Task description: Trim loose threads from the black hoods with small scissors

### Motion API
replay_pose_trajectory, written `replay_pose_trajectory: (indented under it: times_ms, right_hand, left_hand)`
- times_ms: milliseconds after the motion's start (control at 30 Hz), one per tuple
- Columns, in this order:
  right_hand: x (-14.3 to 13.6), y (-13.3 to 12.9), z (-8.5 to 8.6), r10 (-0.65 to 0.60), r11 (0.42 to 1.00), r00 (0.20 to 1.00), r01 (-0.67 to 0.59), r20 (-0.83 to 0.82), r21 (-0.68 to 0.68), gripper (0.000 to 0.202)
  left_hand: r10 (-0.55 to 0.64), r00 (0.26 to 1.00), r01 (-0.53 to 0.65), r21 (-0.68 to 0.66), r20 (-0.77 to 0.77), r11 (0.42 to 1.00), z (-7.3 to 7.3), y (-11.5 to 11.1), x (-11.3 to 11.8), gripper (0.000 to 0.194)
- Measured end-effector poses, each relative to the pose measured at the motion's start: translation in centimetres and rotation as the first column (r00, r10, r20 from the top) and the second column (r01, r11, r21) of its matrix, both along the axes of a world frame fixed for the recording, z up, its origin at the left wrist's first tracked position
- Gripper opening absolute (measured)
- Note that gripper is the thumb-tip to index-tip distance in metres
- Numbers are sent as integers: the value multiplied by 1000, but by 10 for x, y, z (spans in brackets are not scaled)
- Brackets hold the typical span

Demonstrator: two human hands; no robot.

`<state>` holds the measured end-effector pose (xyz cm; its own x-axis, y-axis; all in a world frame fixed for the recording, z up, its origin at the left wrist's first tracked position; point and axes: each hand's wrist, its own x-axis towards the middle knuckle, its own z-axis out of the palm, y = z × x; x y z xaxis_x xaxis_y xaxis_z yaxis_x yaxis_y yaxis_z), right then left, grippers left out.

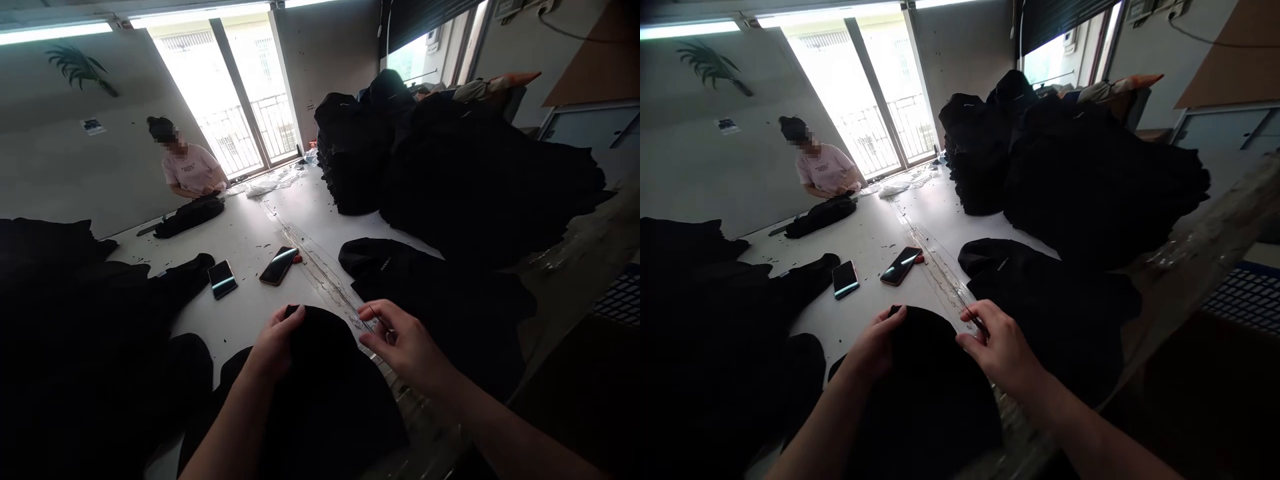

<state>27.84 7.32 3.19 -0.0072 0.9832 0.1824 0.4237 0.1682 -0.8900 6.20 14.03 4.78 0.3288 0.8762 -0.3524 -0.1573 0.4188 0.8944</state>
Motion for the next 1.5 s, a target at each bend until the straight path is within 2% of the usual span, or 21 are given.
replay_pose_trajectory:
  times_ms: [67,167,233,333,433,500,600,700,1200,1500]
  right_hand:
    - [-17,15,9,77,997,997,-78,-30,-19,23]
    - [-41,31,9,178,984,984,-179,-25,-17,15]
    - [-50,37,2,131,991,991,-132,20,35,13]
    - [-50,41,-10,16,982,993,-38,121,185,30]
    - [-42,41,-14,-13,958,983,-40,181,285,31]
    - [-39,39,-12,32,942,974,-104,223,320,24]
    - [-39,35,-7,106,900,948,-220,301,376,26]
    - [-43,34,-2,107,865,923,-270,370,423,28]
    - [-50,38,7,38,832,884,-287,466,475,22]
    - [-50,39,4,16,790,865,-318,502,524,24]
  left_hand:
    - [127,974,-106,-120,189,987,-1,-19,-5,18]
    - [263,924,-184,-280,278,942,-6,-35,-10,19]
    - [312,897,-184,-376,314,908,-9,-36,-12,22]
    - [373,862,-192,-461,342,866,-11,-32,-16,26]
    - [416,838,-214,-490,353,845,-12,-28,-19,26]
    - [418,833,-207,-497,362,843,-12,-28,-20,28]
    - [397,838,-175,-504,375,846,-12,-30,-20,32]
    - [380,841,-157,-499,386,853,-10,-33,-18,34]
    - [352,838,-116,-495,417,861,-9,-36,-15,32]
    - [396,826,-123,-558,401,821,-6,-37,-15,32]
